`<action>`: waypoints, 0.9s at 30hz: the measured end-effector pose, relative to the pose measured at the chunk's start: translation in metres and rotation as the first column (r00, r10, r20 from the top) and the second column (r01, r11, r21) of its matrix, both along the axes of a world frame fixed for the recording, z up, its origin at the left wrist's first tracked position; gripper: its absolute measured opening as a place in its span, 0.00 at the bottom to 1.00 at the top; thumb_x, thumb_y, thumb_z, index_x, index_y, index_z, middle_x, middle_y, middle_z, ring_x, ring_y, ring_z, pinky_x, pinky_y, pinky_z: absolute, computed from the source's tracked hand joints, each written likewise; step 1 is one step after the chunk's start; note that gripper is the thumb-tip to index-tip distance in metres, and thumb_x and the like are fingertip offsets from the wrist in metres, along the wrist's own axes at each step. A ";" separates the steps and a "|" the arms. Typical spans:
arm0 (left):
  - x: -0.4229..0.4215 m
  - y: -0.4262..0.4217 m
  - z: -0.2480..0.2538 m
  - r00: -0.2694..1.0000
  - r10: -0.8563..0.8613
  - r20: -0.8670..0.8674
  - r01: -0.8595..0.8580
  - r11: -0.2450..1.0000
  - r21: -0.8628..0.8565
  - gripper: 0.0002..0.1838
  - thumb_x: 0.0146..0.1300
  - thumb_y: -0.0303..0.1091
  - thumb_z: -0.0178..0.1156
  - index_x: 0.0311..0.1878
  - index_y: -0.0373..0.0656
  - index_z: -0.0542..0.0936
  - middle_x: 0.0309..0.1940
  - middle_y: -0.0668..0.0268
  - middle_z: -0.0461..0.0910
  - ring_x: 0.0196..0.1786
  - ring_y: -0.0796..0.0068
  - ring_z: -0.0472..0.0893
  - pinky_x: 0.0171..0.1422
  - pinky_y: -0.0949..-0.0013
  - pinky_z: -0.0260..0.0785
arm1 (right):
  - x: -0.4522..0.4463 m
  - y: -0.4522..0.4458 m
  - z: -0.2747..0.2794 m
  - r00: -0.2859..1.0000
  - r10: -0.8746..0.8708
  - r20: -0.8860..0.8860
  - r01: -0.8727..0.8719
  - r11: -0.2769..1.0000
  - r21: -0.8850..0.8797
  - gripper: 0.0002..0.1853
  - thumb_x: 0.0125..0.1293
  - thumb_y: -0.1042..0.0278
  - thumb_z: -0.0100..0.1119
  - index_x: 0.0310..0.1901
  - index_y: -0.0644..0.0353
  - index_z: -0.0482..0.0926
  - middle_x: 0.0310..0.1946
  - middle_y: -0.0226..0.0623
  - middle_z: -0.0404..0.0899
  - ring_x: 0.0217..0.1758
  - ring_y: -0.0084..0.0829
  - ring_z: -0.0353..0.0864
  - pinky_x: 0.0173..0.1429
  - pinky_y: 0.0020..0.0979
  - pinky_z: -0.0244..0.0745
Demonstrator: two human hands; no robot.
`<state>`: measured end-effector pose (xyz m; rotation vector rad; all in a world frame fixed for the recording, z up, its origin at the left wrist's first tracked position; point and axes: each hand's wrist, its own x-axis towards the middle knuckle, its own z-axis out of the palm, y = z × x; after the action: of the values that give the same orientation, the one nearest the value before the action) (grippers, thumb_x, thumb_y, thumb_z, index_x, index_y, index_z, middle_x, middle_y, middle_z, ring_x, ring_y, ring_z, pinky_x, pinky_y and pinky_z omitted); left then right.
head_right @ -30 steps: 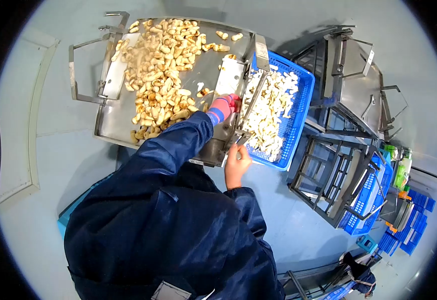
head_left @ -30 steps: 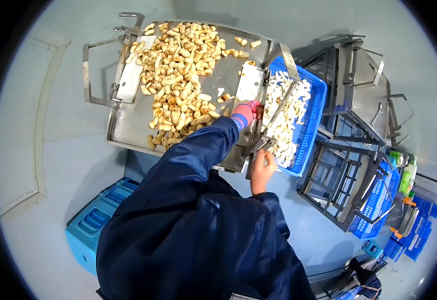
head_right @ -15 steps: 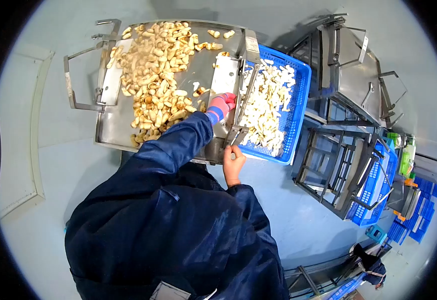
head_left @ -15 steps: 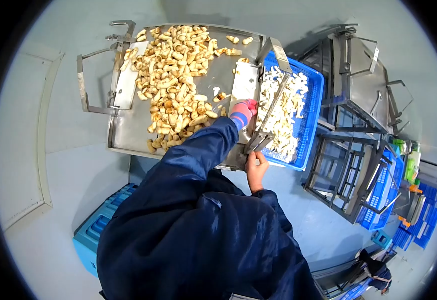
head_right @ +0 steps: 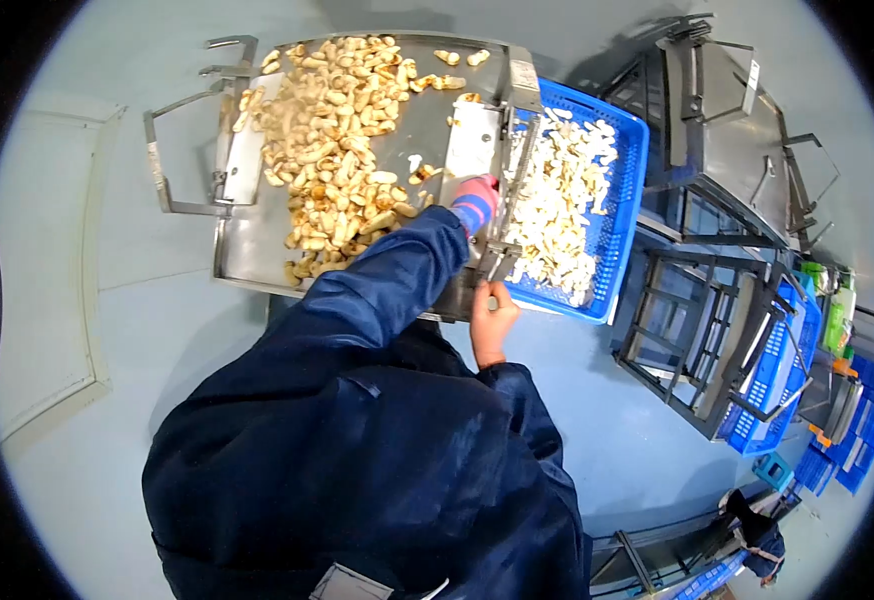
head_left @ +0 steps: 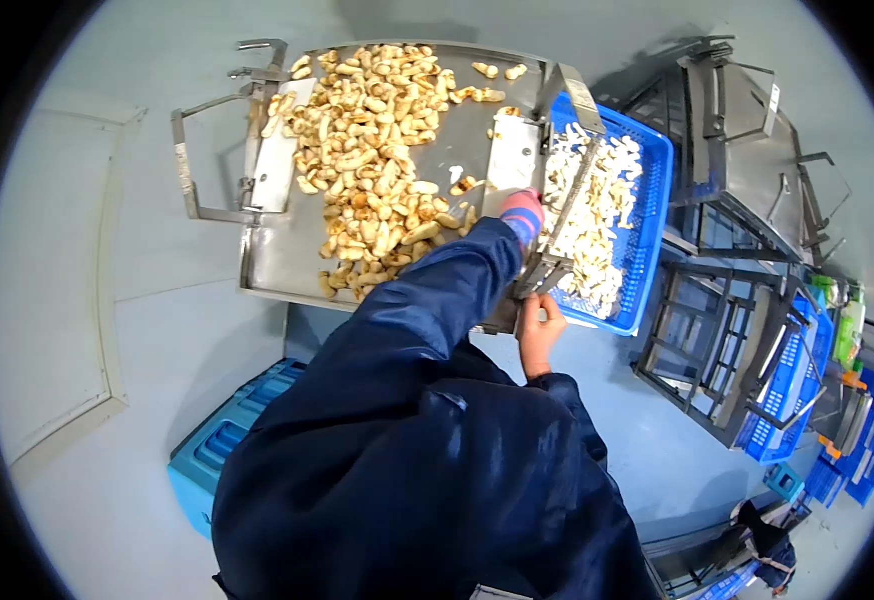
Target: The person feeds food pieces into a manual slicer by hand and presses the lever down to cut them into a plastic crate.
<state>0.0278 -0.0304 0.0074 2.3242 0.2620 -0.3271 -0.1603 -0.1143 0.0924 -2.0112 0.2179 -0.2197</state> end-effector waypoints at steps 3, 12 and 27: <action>-0.003 -0.002 0.009 0.987 0.117 0.109 -0.095 0.978 -0.186 0.13 0.56 0.33 0.55 0.45 0.44 0.78 0.34 0.57 0.81 0.37 0.57 0.80 0.45 0.62 0.71 | 0.001 -0.001 -0.003 1.000 -0.007 0.020 0.006 0.999 0.045 0.10 0.58 0.71 0.58 0.21 0.65 0.73 0.12 0.42 0.67 0.16 0.26 0.64 0.24 0.32 0.62; 0.013 0.213 0.042 0.963 -0.233 -0.135 0.250 0.586 0.771 0.10 0.55 0.36 0.52 0.38 0.51 0.79 0.39 0.62 0.78 0.46 0.60 0.76 0.45 0.59 0.70 | 0.003 -0.002 0.005 1.000 0.021 -0.012 -0.021 1.000 0.011 0.12 0.57 0.72 0.58 0.20 0.65 0.71 0.13 0.46 0.68 0.15 0.32 0.64 0.24 0.33 0.62; -0.031 0.026 0.002 0.955 0.076 0.287 0.007 0.961 -0.276 0.19 0.54 0.24 0.56 0.52 0.39 0.74 0.43 0.52 0.77 0.44 0.52 0.77 0.51 0.61 0.70 | 0.018 0.003 0.041 0.987 -0.028 -0.156 0.051 0.988 0.146 0.13 0.59 0.71 0.57 0.21 0.67 0.67 0.13 0.36 0.62 0.22 0.19 0.56 0.25 0.27 0.59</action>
<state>-0.0033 -0.0046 0.0099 2.0554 0.1013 0.0065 -0.1427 -0.1116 0.1336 -1.8768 0.3620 -0.0705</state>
